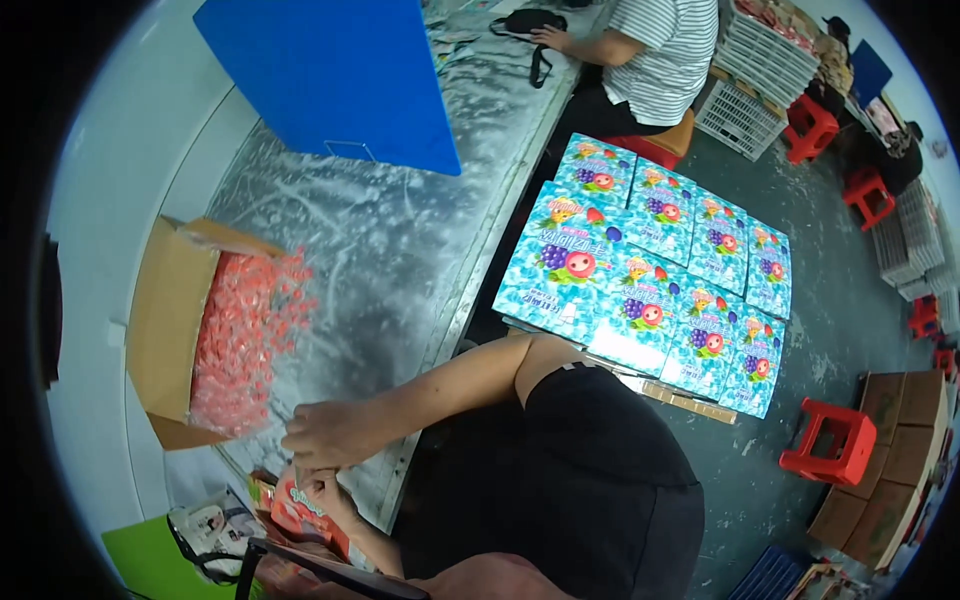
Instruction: Manually filling small plastic pouches with pink candies from a large bulk box and stacking the filled bags onto industrial trays.
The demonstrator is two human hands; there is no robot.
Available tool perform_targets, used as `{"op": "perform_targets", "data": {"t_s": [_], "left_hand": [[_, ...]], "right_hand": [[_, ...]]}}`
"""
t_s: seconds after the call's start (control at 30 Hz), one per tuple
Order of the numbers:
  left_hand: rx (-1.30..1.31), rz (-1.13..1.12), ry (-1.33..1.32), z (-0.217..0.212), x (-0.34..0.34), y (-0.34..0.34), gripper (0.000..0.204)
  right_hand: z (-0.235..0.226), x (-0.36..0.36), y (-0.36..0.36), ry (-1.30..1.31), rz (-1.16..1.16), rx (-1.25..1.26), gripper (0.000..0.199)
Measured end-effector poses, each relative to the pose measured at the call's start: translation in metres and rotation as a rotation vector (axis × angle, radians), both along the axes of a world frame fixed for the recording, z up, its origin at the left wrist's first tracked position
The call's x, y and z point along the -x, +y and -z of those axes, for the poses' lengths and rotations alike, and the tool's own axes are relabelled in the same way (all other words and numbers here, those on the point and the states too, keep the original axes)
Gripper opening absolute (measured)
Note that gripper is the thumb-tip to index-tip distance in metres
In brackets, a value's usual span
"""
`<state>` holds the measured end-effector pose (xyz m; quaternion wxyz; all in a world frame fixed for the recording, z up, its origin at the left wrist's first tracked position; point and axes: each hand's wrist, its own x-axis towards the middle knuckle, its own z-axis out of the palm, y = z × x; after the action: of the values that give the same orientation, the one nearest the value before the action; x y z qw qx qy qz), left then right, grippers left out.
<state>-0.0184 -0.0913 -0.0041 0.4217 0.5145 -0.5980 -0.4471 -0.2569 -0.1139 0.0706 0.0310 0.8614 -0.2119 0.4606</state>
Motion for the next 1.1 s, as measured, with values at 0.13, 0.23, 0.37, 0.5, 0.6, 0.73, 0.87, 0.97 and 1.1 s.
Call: {"op": "perform_targets", "data": {"t_s": [0.13, 0.23, 0.37, 0.5, 0.6, 0.73, 0.87, 0.97, 1.1], "left_hand": [[0.140, -0.102, 0.048, 0.007, 0.008, 0.010, 0.021], [0.244, -0.150, 0.044, 0.005, 0.021, 0.012, 0.023], [0.228, -0.176, 0.031, 0.020, 0.000, 0.022, 0.032], [0.285, -0.224, -0.008, 0.003, 0.025, 0.027, 0.029], [0.329, -0.297, 0.080, -0.021, 0.048, 0.038, 0.027], [0.403, -0.181, -0.112, 0.003, 0.025, 0.030, 0.029], [0.442, -0.215, -0.071, 0.005, 0.015, 0.030, 0.029], [0.338, -0.409, 0.098, -0.009, 0.016, 0.031, 0.029], [0.185, -0.457, 0.431, -0.013, 0.009, 0.034, 0.031]], "right_hand": [[0.000, -0.011, 0.005, 0.214, 0.040, 0.011, 0.016], [0.021, -0.057, 0.004, 0.233, 0.199, 0.030, 0.009], [0.009, -0.055, 0.014, 0.302, 0.158, 0.029, 0.004], [0.045, -0.062, -0.016, 0.318, -0.195, -0.479, 0.016], [0.026, -0.059, -0.020, 0.493, -0.329, -0.503, 0.017], [0.009, -0.050, -0.040, 0.855, -0.465, -0.827, 0.015], [-0.015, -0.035, -0.020, 0.800, -0.414, -0.621, 0.018], [-0.024, -0.025, -0.010, 0.363, -0.305, -0.611, 0.019], [-0.013, -0.012, -0.025, -0.143, -0.238, -0.240, 0.016]]}}
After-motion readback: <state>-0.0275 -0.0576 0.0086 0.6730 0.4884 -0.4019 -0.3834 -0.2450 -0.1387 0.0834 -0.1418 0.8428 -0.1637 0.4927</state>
